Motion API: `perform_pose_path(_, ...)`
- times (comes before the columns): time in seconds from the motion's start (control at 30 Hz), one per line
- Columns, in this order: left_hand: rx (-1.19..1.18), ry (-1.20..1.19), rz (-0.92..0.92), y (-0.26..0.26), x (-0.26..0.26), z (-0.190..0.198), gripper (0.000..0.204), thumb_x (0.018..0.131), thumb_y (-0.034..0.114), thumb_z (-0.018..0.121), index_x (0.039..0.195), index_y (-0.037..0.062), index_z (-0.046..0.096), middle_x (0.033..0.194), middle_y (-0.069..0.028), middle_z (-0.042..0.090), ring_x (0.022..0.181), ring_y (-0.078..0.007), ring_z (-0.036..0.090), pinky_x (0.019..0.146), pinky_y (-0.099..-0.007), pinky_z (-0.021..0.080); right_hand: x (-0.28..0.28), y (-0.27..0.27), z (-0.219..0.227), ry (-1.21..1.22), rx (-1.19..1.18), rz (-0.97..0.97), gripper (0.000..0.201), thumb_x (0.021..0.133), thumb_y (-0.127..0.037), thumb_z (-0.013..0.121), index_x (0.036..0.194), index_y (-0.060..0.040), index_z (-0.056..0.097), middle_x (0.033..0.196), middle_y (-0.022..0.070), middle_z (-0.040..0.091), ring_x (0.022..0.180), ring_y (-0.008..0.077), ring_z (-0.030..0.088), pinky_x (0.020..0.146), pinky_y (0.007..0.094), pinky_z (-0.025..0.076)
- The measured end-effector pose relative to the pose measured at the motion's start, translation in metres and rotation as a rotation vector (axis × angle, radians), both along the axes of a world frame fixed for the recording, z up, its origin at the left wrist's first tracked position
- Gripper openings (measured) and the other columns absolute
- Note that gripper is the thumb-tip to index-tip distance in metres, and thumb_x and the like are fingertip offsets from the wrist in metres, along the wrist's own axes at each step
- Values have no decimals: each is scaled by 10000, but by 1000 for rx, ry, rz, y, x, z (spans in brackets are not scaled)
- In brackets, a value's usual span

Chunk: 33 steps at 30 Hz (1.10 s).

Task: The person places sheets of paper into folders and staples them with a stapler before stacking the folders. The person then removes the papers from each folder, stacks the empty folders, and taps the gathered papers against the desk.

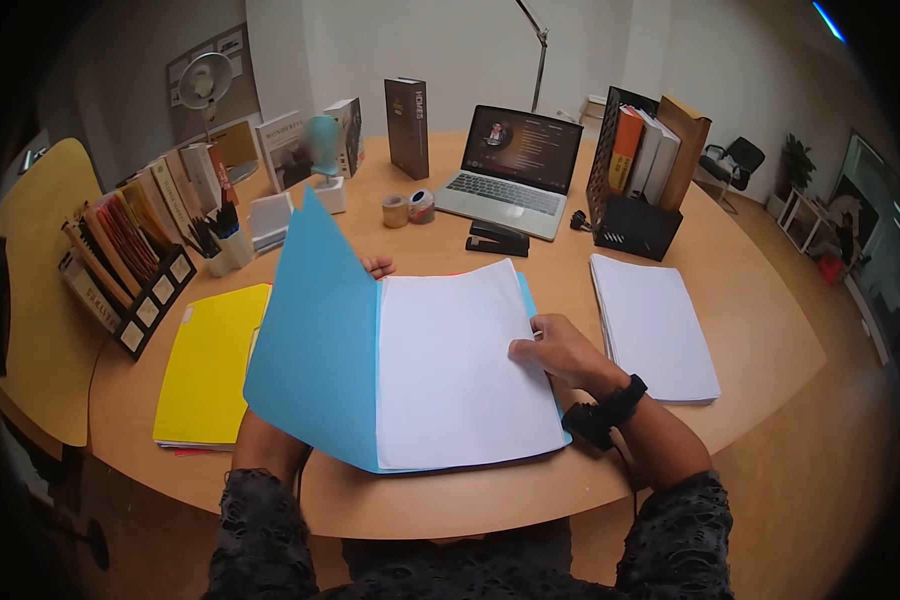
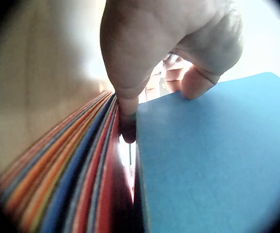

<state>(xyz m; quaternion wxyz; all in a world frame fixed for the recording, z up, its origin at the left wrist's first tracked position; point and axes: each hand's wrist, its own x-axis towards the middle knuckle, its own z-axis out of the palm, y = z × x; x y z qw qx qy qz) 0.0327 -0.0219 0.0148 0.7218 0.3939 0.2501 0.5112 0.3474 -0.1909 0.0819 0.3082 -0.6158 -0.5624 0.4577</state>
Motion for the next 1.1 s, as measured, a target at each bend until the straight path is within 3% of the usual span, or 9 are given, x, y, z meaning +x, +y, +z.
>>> perform_pose_path(0.1, 42, -10, -21, 10, -1, -10, 167, 859, 141, 629, 974, 28, 584, 1284, -202, 531, 1203, -265, 520, 991, -390, 492, 5, 0, 3, -125, -4, 64, 276, 825, -152, 681, 960, 82, 625, 778, 82, 603, 641, 124, 563, 565, 249, 419)
perform_pose_path(0.2, -116, 128, 31, -13, 5, 19, 238, 868, 191, 623, 1029, 16, 600, 1217, -186, 578, 1073, -239, 581, 896, -375, 530, 5, 0, 5, -167, -30, 104, 278, 839, -190, 670, 939, 67, 638, 750, 59, 588, 623, 108, 534, 541, 241, 379)
perform_pose_path(0.3, -128, 219, -5, 23, -1, -10, 325, 875, 226, 611, 1095, -13, 602, 1113, -149, 627, 941, -193, 612, 796, -331, 548, 4, 1, 2, -109, -14, 137, 299, 855, -207, 655, 950, 76, 642, 748, 58, 590, 623, 119, 548, 543, 248, 403)
perform_pose_path(0.43, -40, 249, 23, -7, 0, 14, 358, 884, 234, 598, 1124, -32, 594, 1046, -121, 643, 911, -157, 619, 759, -279, 548, 3, -1, 12, -239, -18, 143, 356, 864, -196, 646, 1040, 112, 609, 759, 75, 605, 615, 130, 574, 538, 261, 444)
perform_pose_path(0.57, -202, 168, -14, -22, 4, 30, 383, 896, 232, 581, 1161, -46, 582, 1005, -98, 642, 867, -135, 622, 725, -253, 551, 8, 3, 9, -267, 3, 109, 409, 859, -186, 657, 1113, 123, 573, 756, 78, 613, 605, 116, 586, 519, 250, 451)
perform_pose_path(0.67, -218, 131, 9, -27, 7, 32, 368, 902, 216, 569, 1163, -44, 581, 996, -95, 642, 856, -138, 625, 720, -258, 559, 10, 7, 2, -271, 42, 106, 366, 843, -180, 654, 1049, 118, 600, 780, 109, 632, 627, 153, 616, 530, 291, 508)
perform_pose_path(0.9, -245, 139, -21, -28, 5, 38, 329, 897, 181, 578, 1143, -38, 593, 950, -86, 651, 801, -137, 631, 697, -247, 563, 13, 12, 5, -292, 24, 111, 429, 839, -190, 676, 1106, 134, 589, 841, 127, 646, 661, 176, 646, 548, 306, 536)
perform_pose_path(1.03, -236, 119, -17, -36, 7, 43, 311, 898, 164, 569, 1134, -37, 596, 920, -75, 651, 781, -126, 630, 679, -240, 557, 21, 27, 9, -372, 119, 99, 440, 845, -208, 667, 1118, 129, 589, 907, 185, 665, 713, 222, 674, 620, 336, 539)
perform_pose_path(1.1, -122, 155, 92, -55, 14, 57, 290, 898, 154, 569, 1116, -36, 599, 913, -75, 649, 784, -118, 631, 677, -241, 557, 26, 49, 17, -450, 167, 98, 430, 847, -203, 657, 1123, 120, 591, 945, 208, 671, 754, 250, 685, 668, 352, 541)
